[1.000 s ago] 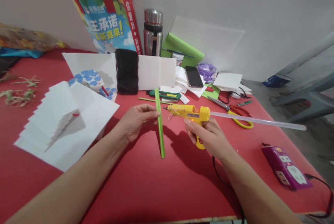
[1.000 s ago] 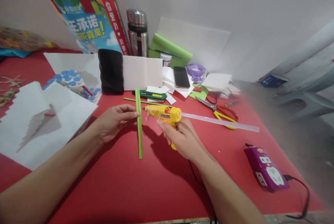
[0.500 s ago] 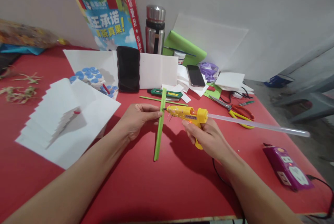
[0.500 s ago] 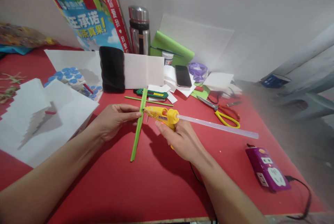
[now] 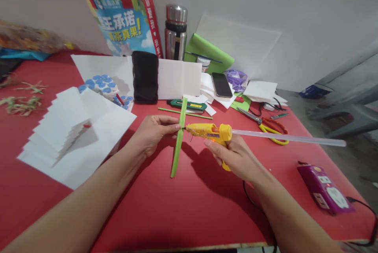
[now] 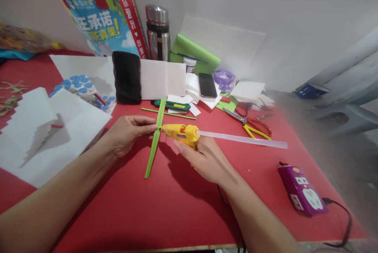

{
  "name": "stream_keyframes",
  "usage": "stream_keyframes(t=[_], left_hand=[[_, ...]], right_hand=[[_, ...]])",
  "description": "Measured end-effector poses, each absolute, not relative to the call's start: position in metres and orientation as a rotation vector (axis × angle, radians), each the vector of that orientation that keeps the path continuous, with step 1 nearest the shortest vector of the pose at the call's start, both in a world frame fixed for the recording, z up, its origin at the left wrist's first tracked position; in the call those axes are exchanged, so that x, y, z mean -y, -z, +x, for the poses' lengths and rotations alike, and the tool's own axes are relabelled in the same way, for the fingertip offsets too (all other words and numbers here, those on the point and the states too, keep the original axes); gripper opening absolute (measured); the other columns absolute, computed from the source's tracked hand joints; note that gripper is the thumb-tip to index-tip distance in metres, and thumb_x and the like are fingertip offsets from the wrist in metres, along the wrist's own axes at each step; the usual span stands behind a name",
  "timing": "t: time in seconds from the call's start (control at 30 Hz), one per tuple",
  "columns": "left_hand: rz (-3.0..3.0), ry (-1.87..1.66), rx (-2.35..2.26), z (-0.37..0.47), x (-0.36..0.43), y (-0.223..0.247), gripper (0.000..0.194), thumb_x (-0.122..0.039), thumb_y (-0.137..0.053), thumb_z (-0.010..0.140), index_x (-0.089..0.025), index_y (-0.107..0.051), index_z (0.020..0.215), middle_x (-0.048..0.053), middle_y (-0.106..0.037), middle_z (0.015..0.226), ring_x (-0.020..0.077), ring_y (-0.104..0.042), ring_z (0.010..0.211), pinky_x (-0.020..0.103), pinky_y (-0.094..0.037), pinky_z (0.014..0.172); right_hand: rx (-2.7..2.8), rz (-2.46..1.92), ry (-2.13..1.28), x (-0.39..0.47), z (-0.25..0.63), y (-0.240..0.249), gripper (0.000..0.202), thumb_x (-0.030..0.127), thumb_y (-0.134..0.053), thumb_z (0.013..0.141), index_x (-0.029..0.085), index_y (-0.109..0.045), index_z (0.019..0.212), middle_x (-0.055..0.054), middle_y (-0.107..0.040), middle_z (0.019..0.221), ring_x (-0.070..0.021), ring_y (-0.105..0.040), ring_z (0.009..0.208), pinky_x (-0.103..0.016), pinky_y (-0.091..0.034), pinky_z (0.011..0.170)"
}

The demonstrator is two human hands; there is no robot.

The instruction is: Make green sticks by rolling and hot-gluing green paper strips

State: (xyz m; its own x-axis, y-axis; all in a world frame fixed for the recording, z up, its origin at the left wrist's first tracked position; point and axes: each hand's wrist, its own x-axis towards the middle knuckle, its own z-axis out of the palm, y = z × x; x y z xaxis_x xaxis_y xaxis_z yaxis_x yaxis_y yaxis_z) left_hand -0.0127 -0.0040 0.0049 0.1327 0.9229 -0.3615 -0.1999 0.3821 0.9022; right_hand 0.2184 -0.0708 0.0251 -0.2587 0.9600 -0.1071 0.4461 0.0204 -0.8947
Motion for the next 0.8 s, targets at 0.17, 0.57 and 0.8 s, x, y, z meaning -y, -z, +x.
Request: stream_keyframes(t=[0.17,0.57,0.8], left_hand=[[0.84,-0.942,-1.138,-0.0129,0.0045,-0.005,0.033,-0.025,-0.098,0.052,-0.012,-0.081,0.077,0.007,-0.075,0.066,0.015,-0.066,0.056,0.029,-0.058,0.059],[0.788,-0.948,-1.143,-0.0131,0.003,-0.0066,0.031,-0.021,-0.099,0.049,-0.012,-0.08,0.073,0.008,-0.075,0.065,0.0168,-0.069,0.057,0.028,-0.059,0.057],[0.764,-0.95,-1.142,-0.0144,0.002,-0.0065,0.026,-0.017,-0.097,0.052,-0.012,-0.078,0.07,0.007,-0.073,0.062,0.0154,-0.067,0.054,0.027,-0.057,0.055]], right_hand=[[1.726,-1.425,-1.198,0.0694,0.2179,-0.0274,0.045,0.053,-0.055,0.101,0.022,-0.055,0.069,0.003,-0.051,0.053,-0.0121,-0.045,0.048,-0.026,-0.035,0.047],[1.759,-1.476,-1.165,0.0709,0.2183,-0.0258,0.054,0.058,-0.055,0.101,0.021,-0.051,0.06,0.001,-0.051,0.051,-0.0126,-0.046,0.048,-0.027,-0.034,0.048],[1.771,-1.428,-1.192,0.071,0.2172,-0.0249,0.043,0.053,-0.056,0.101,0.022,-0.064,0.072,0.002,-0.052,0.052,-0.0133,-0.048,0.049,-0.027,-0.035,0.049]])
